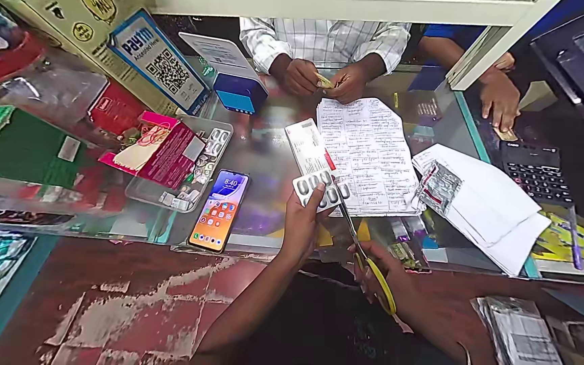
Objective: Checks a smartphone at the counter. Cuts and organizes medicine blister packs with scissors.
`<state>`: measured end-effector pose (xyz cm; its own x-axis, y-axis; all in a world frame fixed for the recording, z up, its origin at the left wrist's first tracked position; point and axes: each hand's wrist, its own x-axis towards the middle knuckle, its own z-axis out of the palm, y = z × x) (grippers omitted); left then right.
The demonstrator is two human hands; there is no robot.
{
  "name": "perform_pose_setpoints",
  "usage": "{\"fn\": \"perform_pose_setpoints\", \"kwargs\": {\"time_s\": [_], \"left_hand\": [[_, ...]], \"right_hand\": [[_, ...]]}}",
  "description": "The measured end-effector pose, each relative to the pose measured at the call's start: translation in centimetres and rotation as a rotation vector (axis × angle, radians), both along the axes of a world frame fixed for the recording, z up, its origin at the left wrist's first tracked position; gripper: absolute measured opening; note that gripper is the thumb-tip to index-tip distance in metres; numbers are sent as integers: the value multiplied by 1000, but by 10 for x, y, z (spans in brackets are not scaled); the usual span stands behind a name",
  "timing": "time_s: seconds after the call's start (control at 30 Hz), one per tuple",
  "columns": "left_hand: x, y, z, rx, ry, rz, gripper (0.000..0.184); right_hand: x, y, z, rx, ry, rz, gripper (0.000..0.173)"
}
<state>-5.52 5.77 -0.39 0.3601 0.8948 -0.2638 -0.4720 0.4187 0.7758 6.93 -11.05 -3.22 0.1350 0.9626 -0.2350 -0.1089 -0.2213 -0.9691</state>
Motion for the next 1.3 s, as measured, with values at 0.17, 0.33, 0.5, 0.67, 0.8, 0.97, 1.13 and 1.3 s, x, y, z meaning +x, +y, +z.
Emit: {"fn": "perform_pose_setpoints", "kwargs": {"time_s": [0.17, 0.33, 0.5, 0.67, 0.8, 0.97, 1.13, 1.3], "left_hand": [[-3, 3, 1, -4, 14, 0, 30], [-8, 5, 1, 2, 17, -16, 26], [-10, 4, 4, -8, 1, -35, 27], [-8, 3, 0, 22, 33, -42, 25], [-7, 0, -3, 64, 59, -75, 24], [-7, -4, -5, 81, 50, -67, 25], [-7, -5, -7, 102, 58, -62, 24], [-7, -6, -8, 100, 73, -56, 25]], "right_hand": [[-4, 1, 1, 7, -5, -11, 46], [-9, 1, 0, 1, 6, -27, 45], [-9, 1, -4, 39, 21, -4, 49], [-9, 0, -6, 30, -15, 43, 52], [-12, 1, -4, 4, -24, 53, 54], [-13, 0, -4, 6, -23, 40, 51], [-14, -1, -5, 33, -23, 35, 54], [-15, -2, -2, 0, -27, 22, 51]]}}
